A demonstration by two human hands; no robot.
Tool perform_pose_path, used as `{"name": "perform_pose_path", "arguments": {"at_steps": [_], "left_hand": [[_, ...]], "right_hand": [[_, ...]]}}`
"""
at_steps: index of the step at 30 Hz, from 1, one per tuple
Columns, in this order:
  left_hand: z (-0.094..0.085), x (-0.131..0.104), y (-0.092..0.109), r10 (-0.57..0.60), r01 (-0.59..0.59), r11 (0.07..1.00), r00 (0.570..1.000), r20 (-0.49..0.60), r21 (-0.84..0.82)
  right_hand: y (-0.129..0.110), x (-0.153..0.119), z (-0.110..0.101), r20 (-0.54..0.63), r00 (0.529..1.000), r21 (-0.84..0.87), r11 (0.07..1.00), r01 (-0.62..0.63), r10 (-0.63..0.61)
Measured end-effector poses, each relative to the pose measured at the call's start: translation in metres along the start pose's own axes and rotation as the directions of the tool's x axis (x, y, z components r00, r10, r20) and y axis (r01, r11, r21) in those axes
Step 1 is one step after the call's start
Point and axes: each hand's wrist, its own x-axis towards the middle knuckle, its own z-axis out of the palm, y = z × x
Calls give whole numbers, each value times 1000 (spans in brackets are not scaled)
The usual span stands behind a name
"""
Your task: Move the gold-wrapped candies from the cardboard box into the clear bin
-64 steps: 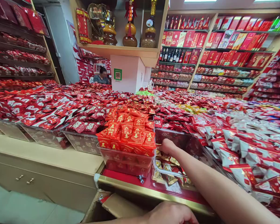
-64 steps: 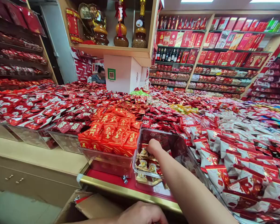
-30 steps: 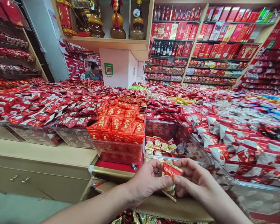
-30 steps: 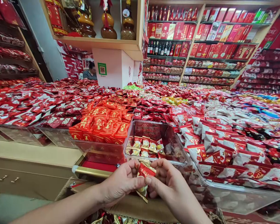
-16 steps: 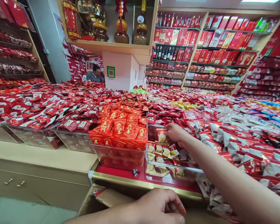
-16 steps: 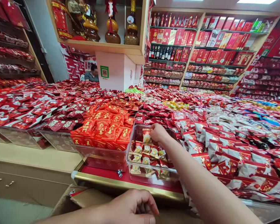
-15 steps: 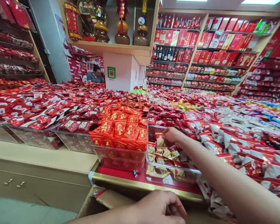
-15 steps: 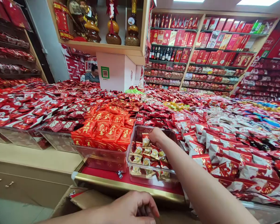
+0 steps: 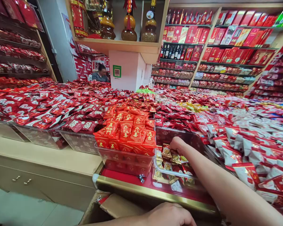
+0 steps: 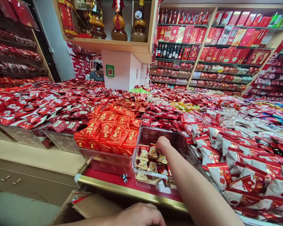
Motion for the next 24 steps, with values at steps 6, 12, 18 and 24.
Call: {"name": "perform_pose_path", "arguments": {"at_steps": [6,12,18,24], "left_hand": [[-2,-10,13,-69,59,977,997,-44,-205],[-1,-12,16,-87,71,970,995,-58,-233],[0,-12,18,-91,78,976,994,-57,-202],[-1,-11,18,-84,71,981,994,-70,-182]], "right_hand": [[9,-12,-15,-154,982,-98,991,93,-107],[4,-31,-11,-139,857,-197,862,467,-496],[-2,-27,4,-67,801,-294,779,554,-595],[-3,-20,3,-129,806,-356,785,507,-578]]}}
